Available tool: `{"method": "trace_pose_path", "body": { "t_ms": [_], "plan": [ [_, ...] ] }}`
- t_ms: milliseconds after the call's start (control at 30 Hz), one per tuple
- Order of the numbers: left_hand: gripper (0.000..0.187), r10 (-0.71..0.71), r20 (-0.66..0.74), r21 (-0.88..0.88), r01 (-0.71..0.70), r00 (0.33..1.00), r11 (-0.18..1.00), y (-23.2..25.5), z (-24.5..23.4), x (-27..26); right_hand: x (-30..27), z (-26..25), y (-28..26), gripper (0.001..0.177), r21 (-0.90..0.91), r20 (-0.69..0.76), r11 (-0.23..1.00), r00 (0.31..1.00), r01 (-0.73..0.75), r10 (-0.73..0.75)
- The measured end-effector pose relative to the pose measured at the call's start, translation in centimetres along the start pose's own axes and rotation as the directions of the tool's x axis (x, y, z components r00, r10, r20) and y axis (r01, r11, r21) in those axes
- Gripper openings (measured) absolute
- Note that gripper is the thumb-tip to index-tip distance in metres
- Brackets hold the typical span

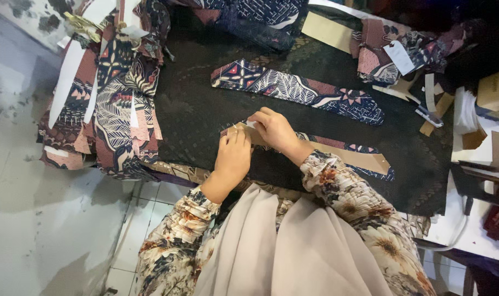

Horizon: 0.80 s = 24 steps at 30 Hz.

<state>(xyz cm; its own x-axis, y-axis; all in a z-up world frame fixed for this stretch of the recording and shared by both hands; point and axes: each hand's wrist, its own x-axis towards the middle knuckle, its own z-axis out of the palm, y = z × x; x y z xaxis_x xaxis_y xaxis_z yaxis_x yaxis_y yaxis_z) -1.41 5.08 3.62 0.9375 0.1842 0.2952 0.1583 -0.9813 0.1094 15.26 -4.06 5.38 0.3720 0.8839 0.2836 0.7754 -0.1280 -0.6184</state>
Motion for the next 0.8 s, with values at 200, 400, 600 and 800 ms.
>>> {"method": "trace_pose_path", "body": {
  "t_ms": [200, 400, 600, 800],
  "plan": [
    [0.032, -0.025, 0.122, -0.081, 0.035, 0.992, 0.996, -0.4, 0.2, 0.1, 0.5, 1.3, -0.3, 0.019, -0.061, -0.033, 0.998, 0.999, 0.017, -0.019],
    [0.039, 0.018, -0.144, 0.091, -0.005, 0.989, 0.996, -0.2, 0.4, 0.1, 2.2, 2.0, -1.5, 0.016, 0.023, -0.046, 1.000, 0.999, -0.006, 0.007],
    [0.019, 0.071, 0.301, -0.167, -0.021, 0.951, 0.986, -4.7, -0.3, 2.6, 0.9, -1.2, -2.2, 0.014, 0.259, -0.190, 0.958, 0.966, -0.123, 0.175],
    [0.046, 0.270, 0.158, -0.351, -0.201, 0.950, 0.914, -10.1, -0.2, 6.3, -1.6, -0.2, -4.1, 0.010, 0.085, -0.083, 0.989, 0.988, -0.120, 0.127]
  ]
}}
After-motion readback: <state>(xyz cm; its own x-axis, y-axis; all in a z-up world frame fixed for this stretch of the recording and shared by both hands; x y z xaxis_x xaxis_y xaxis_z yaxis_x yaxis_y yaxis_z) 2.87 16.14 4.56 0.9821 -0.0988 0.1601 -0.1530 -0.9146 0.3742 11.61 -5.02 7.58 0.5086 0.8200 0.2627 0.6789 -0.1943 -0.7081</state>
